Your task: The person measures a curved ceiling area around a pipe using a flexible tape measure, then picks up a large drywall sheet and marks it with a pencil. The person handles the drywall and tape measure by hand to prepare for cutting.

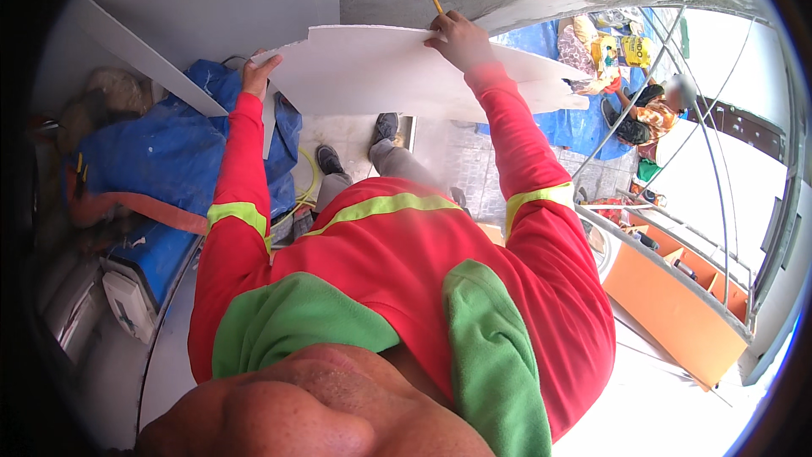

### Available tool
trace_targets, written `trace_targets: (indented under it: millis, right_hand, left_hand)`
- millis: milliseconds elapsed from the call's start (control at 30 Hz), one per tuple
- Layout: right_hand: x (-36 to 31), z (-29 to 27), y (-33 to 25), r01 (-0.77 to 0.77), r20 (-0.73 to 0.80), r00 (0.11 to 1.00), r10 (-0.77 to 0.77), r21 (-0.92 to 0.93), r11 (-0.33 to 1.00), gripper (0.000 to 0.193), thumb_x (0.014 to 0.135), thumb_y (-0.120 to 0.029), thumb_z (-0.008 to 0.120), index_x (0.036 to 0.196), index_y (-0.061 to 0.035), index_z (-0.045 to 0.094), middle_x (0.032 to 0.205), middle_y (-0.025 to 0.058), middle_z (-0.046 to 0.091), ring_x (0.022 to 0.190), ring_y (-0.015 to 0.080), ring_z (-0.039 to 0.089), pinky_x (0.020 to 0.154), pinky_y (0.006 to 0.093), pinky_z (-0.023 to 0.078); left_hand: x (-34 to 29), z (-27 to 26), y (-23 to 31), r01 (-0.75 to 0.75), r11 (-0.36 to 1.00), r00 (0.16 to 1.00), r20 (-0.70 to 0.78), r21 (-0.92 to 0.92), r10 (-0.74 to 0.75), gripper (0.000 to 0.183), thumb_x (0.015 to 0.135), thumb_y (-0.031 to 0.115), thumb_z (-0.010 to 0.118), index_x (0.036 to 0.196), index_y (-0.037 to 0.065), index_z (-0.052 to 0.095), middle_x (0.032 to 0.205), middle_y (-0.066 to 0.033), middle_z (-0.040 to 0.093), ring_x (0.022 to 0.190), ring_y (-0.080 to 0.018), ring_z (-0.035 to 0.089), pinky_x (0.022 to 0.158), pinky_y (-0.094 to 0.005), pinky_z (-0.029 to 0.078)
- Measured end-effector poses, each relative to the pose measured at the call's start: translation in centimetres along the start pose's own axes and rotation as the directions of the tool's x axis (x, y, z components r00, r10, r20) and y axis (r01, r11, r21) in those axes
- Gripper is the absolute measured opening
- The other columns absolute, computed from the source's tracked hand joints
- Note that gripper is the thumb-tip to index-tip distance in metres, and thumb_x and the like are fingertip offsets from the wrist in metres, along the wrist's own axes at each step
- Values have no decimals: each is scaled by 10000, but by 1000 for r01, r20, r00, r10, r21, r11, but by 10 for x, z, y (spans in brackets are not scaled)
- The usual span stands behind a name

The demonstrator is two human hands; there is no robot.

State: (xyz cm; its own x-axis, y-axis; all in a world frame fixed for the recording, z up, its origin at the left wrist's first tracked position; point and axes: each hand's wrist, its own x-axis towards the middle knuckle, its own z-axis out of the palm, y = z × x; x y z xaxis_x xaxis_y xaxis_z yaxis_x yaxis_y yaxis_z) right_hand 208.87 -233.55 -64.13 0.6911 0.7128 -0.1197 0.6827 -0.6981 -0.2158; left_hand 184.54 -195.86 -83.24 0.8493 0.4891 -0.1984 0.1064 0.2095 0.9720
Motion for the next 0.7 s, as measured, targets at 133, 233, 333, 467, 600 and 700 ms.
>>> trace_targets:
  millis: [133,233,333,467,600,700]
  right_hand:
    - [31,17,20,63,-181,982,-58,24,998,331,831,-339,815,1040,-126,673,1056,41,669,904,304,715,757,437,582]
    - [53,13,24,46,-229,973,-39,24,999,328,868,-351,796,1061,-117,672,1084,71,676,929,319,715,794,441,583]
    - [57,3,30,164,-387,909,-152,-1,986,393,885,-322,785,1196,-126,644,1119,92,642,949,329,697,794,435,586]
    - [0,9,47,240,-365,909,-202,61,969,371,879,-220,774,1216,-133,648,1109,100,626,936,310,681,785,416,574]
    - [-127,64,77,31,-80,997,-13,229,973,214,919,-87,650,1127,-129,671,1056,83,643,853,328,695,695,440,576]
    - [-236,109,109,-244,238,950,204,151,958,170,976,-99,578,1099,-133,690,1005,113,662,842,382,694,709,474,573]
  left_hand:
    - [50,5,6,61,977,995,-90,204,-43,367,870,307,852,1057,32,696,993,-46,724,904,-135,650,822,-298,512]
    - [91,8,13,28,950,990,-140,311,17,415,820,336,887,1034,29,708,965,-57,731,870,-150,661,778,-325,525]
    - [127,14,12,24,972,982,-186,233,20,473,826,426,878,1032,34,710,960,-32,698,880,-138,618,813,-273,484]
    - [170,20,3,62,990,982,-184,125,-38,552,832,516,850,1046,26,715,1011,-27,671,963,-135,570,906,-261,436]
    - [205,26,-1,80,975,965,-260,208,-24,666,863,577,789,1116,-33,706,1109,-72,678,1076,-165,567,985,-304,428]
    - [219,29,4,87,971,962,-272,223,-24,776,869,598,763,1217,-91,679,1242,-133,683,1192,-217,589,1058,-323,426]
